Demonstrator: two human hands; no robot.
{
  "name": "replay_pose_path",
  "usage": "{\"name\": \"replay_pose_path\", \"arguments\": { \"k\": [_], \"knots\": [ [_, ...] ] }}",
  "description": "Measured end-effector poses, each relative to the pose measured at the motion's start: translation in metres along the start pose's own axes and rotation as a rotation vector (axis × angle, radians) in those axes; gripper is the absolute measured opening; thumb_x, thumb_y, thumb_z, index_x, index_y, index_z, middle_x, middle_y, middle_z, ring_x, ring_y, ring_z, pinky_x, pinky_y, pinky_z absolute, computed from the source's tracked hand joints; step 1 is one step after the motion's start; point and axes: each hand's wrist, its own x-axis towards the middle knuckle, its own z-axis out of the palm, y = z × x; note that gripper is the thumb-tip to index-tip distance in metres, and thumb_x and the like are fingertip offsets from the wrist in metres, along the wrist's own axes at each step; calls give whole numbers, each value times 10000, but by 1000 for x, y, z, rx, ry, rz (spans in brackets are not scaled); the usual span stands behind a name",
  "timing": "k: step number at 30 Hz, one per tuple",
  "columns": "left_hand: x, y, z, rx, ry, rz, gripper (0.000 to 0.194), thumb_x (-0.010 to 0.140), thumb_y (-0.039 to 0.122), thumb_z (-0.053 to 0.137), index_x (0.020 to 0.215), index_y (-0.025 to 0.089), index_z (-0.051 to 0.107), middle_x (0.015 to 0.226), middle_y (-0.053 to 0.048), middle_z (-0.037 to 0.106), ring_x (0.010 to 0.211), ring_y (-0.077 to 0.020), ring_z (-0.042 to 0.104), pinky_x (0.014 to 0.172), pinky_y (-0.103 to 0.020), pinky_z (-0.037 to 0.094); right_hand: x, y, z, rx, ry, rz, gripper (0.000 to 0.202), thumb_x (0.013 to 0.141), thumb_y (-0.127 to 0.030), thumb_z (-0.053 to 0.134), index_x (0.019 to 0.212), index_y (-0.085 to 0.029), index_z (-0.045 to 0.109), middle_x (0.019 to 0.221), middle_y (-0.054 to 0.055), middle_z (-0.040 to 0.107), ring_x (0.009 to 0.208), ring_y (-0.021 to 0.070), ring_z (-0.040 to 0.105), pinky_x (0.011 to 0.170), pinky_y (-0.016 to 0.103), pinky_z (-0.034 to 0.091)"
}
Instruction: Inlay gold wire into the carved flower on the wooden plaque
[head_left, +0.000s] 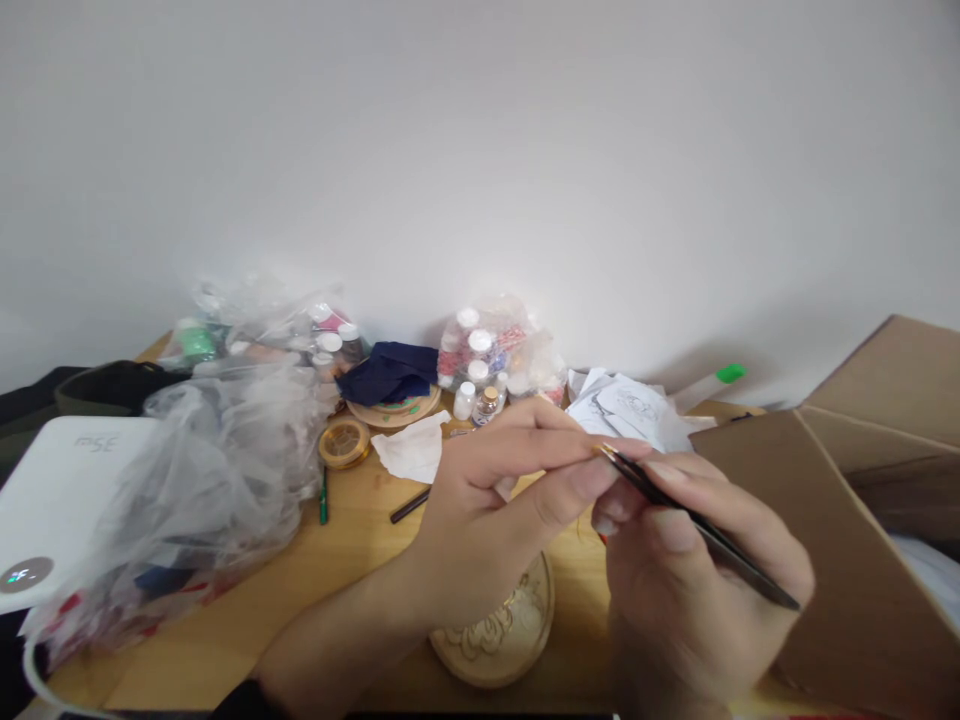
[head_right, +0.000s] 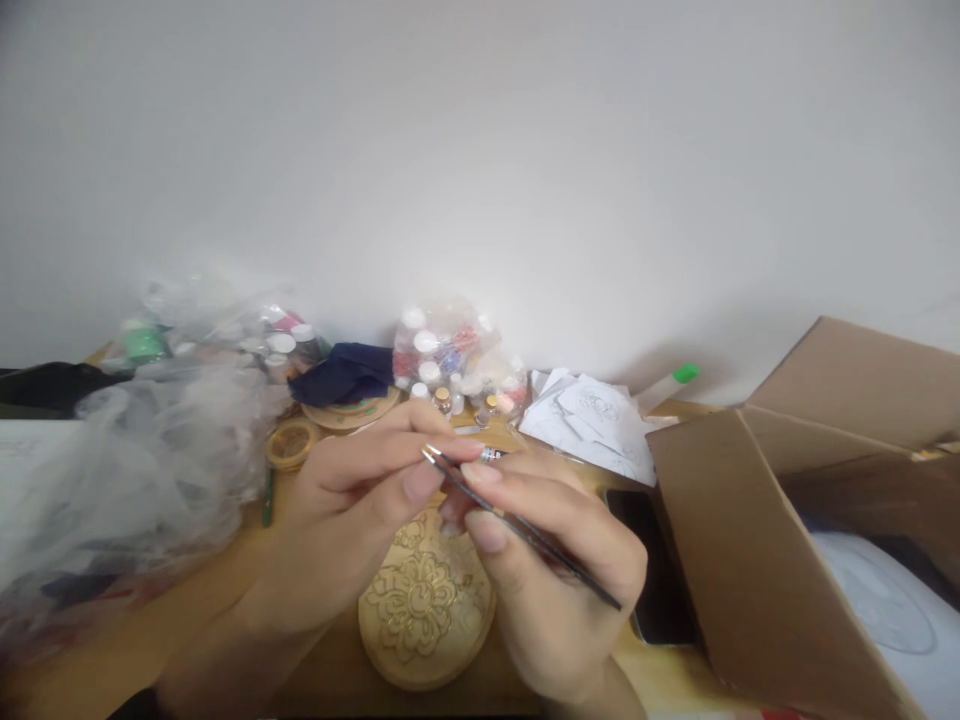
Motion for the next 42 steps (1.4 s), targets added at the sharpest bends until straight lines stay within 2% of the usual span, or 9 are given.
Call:
{"name": "replay_pose_path", "arguments": {
  "k": [5,11,18,27,38,40,42],
  "knots": [
    [-1,-1,-1,4,0,-20,195,946,266,606,1046,306,767,810,-30,692,841,-159,610,740,-289,515,-1,0,-1,-44,-18,-21,225,910,-238,638,1108,-304,723,772,13,698,630,135,625,533,293,519],
    [0,-1,0,-17,5,-29,182,938,270,616,1021,298,775,810,-33,689,844,-160,612,753,-293,521,-1,-2,1,-122,18,-56,231,919,-231,619,1116,-297,721,796,17,703,602,132,606,517,290,501],
    [-1,-1,1,-55,-4,-40,203,945,248,602,1047,303,769,774,-25,676,809,-149,604,726,-285,510,-2,-3,3,-21,20,-2,213,922,-229,620,1097,-285,728,821,16,700,645,129,608,532,283,510],
    [0,1,6,-10,70,32,210,932,191,600,1015,273,775,767,-18,678,717,-133,581,765,-320,522,-2,-1,3,3,15,2,213,924,-219,616,1095,-273,731,812,15,703,677,134,619,541,283,512],
    [0,-3,4,-60,34,36,214,937,181,594,1037,254,769,790,-20,667,700,-117,578,690,-276,517,0,1,1,59,-23,48,208,932,-252,612,1100,-292,728,796,4,697,643,124,617,542,279,513],
    [0,-3,3,-40,30,24,198,936,187,600,1008,252,773,805,-21,679,711,-123,578,699,-284,514,0,1,1,55,-13,50,206,925,-248,622,1094,-289,731,800,4,705,642,126,619,547,286,517],
    [2,-1,2,17,25,21,190,935,190,598,900,237,779,776,-16,679,731,-131,575,734,-294,510,1,1,0,48,-4,41,204,918,-234,628,1086,-279,735,815,9,713,643,127,622,548,290,522]
  ]
}}
